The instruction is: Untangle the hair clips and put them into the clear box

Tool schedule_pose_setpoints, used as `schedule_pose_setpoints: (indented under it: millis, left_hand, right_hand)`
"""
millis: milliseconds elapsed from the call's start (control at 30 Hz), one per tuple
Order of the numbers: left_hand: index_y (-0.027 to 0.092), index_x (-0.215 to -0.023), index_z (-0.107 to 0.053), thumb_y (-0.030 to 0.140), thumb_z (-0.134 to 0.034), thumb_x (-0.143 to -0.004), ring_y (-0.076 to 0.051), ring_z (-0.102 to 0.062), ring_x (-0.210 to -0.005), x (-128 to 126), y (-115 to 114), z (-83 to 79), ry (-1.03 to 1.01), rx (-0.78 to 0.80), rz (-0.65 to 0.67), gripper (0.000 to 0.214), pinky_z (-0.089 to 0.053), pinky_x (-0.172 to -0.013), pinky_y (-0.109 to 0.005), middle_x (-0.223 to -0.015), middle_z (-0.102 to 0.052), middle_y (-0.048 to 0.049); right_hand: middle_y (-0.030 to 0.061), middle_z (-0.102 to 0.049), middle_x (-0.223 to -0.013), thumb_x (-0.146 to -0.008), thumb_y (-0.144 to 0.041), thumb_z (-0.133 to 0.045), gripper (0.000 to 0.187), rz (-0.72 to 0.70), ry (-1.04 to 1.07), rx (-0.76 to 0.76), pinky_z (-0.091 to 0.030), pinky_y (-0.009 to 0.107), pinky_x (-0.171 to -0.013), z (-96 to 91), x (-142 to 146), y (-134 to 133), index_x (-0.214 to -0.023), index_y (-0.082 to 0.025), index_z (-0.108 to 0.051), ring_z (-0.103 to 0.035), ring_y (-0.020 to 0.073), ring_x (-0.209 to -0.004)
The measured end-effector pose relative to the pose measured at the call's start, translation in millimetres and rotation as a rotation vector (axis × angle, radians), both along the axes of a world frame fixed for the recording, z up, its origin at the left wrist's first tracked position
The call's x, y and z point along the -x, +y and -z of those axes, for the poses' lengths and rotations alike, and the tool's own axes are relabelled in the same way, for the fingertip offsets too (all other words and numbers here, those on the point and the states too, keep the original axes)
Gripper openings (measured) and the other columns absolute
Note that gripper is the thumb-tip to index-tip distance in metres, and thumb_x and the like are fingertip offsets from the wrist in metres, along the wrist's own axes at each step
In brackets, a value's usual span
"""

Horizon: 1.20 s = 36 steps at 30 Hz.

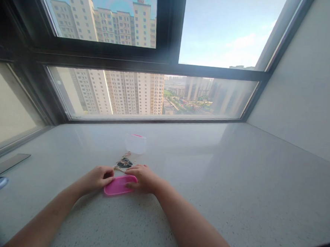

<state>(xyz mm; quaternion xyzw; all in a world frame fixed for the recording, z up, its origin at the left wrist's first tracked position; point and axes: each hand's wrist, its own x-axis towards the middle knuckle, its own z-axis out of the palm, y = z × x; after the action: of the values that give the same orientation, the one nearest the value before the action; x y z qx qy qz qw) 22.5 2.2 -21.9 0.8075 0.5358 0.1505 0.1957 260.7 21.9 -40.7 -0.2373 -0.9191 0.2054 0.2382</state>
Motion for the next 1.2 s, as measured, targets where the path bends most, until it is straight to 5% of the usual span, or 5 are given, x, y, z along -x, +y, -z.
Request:
schedule_pose_setpoints:
  millis: [167, 567, 833, 1100, 1200]
  left_hand:
    - [0.019, -0.062, -0.058, 0.023, -0.051, -0.076, -0.015, -0.052, -0.056, -11.3, -1.2, 1.2, -0.030, -0.092, 0.007, 0.016, -0.034, -0.053, -0.024, -0.056, -0.057, 0.0022]
    - [0.016, -0.106, -0.058, 0.030, -0.053, -0.081, -0.026, -0.059, -0.098, -14.4, 15.3, 16.0, -0.221, -0.369, -0.180, 0.029, -0.048, -0.084, -0.038, -0.107, -0.063, -0.0115]
    - [0.016, -0.111, -0.060, 0.031, -0.058, -0.079, -0.026, -0.056, -0.116, -17.8, 22.8, 29.1, -0.272, -0.296, -0.142, 0.035, -0.044, -0.099, -0.040, -0.123, -0.061, -0.0127]
    - [0.017, -0.102, -0.059, 0.035, -0.048, -0.086, -0.023, -0.063, -0.093, -14.0, 11.9, 20.0, -0.341, -0.310, -0.268, 0.026, -0.050, -0.078, -0.035, -0.102, -0.066, -0.0093]
    - [0.016, -0.096, -0.061, 0.035, -0.046, -0.087, -0.022, -0.062, -0.086, -8.1, 14.3, 20.6, -0.348, -0.322, -0.317, 0.025, -0.049, -0.074, -0.033, -0.093, -0.066, -0.0075]
  right_hand:
    - [0.0082, -0.064, -0.116, -0.064, -0.038, -0.079, 0.060, -0.019, -0.003, -0.040, -0.039, 0.034, -0.094, -0.6, -2.3, -1.2, -0.118, -0.022, -0.060, -0.058, 0.0258, -0.106]
    - [0.0079, -0.063, -0.120, -0.073, -0.034, -0.073, 0.051, 0.005, -0.041, -0.086, -0.040, 0.036, -0.094, 0.4, 15.8, -7.8, -0.120, -0.024, -0.058, -0.057, 0.0262, -0.107]
    - [0.0094, -0.067, -0.111, -0.081, -0.029, -0.066, 0.038, -0.001, 0.059, -0.026, -0.044, 0.033, -0.092, -2.9, 7.5, -1.1, -0.117, -0.018, -0.060, -0.060, 0.0233, -0.103]
    - [0.0061, -0.070, -0.085, -0.082, -0.024, -0.061, 0.013, 0.345, 0.272, 0.104, -0.046, 0.028, -0.073, 1.5, -7.3, 10.7, -0.088, -0.018, -0.070, -0.062, 0.0185, -0.078]
    - [0.0031, -0.065, -0.064, -0.087, -0.029, -0.051, 0.027, 0.467, 0.320, 0.171, -0.041, 0.024, -0.060, 11.3, -10.9, 23.0, -0.071, -0.015, -0.067, -0.057, 0.0150, -0.061]
